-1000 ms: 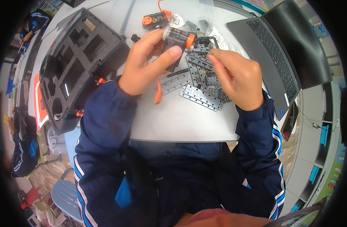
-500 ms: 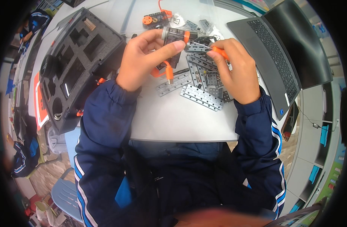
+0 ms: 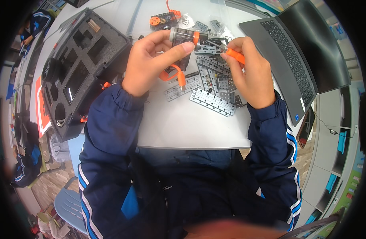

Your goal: The person uses an orange screwdriver to tighten screws on a small black and orange electronic device, then places it on the table. They continue to handle various metal brackets and small parts, occasionally using the screwdriver to adjust components. The person also briefly interacts with a laptop on the table.

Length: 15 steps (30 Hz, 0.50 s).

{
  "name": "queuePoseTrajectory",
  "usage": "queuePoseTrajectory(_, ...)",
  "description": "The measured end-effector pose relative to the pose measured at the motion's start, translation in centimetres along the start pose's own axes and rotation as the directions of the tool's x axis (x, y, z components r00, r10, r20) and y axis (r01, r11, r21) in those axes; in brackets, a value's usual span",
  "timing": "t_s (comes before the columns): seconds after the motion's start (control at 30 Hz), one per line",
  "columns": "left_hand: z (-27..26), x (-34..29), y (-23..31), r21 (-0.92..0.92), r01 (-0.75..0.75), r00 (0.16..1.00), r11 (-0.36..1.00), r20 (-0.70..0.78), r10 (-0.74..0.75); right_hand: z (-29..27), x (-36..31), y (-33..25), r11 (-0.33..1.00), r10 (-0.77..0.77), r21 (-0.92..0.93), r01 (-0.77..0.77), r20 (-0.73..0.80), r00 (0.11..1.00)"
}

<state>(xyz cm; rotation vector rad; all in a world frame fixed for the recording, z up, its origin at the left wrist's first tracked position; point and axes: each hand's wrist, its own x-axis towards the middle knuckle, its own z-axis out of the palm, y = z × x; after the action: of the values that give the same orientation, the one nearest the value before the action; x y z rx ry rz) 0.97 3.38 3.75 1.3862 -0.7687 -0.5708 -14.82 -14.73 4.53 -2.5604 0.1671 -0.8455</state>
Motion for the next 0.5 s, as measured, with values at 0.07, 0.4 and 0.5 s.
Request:
queuePoseTrajectory(0.07,0.1,0.0,0.0,-0.038,-0.009,1.0,0.999,-0.001,0.009,0.1,0.2,-0.1,0.999,-0.043,0.016,0.044,-0.044,0.998)
queuePoseTrajectory(0.4,0.2,-0.4,0.2,-0.004,0.076,0.991,0.997,0.108,-0.075,-0.2,0.2,-1.2,0.969,0.036,0.243,-0.034,-0.003,0.999)
queuePoseTrajectory(0.5,0.5,-0.6,-0.1,-0.054,0.036,0.99,0.998,0.139,-0.028,0.0,0.2,-1.1,0.953,0.037,0.299,-0.036,0.002,0.999)
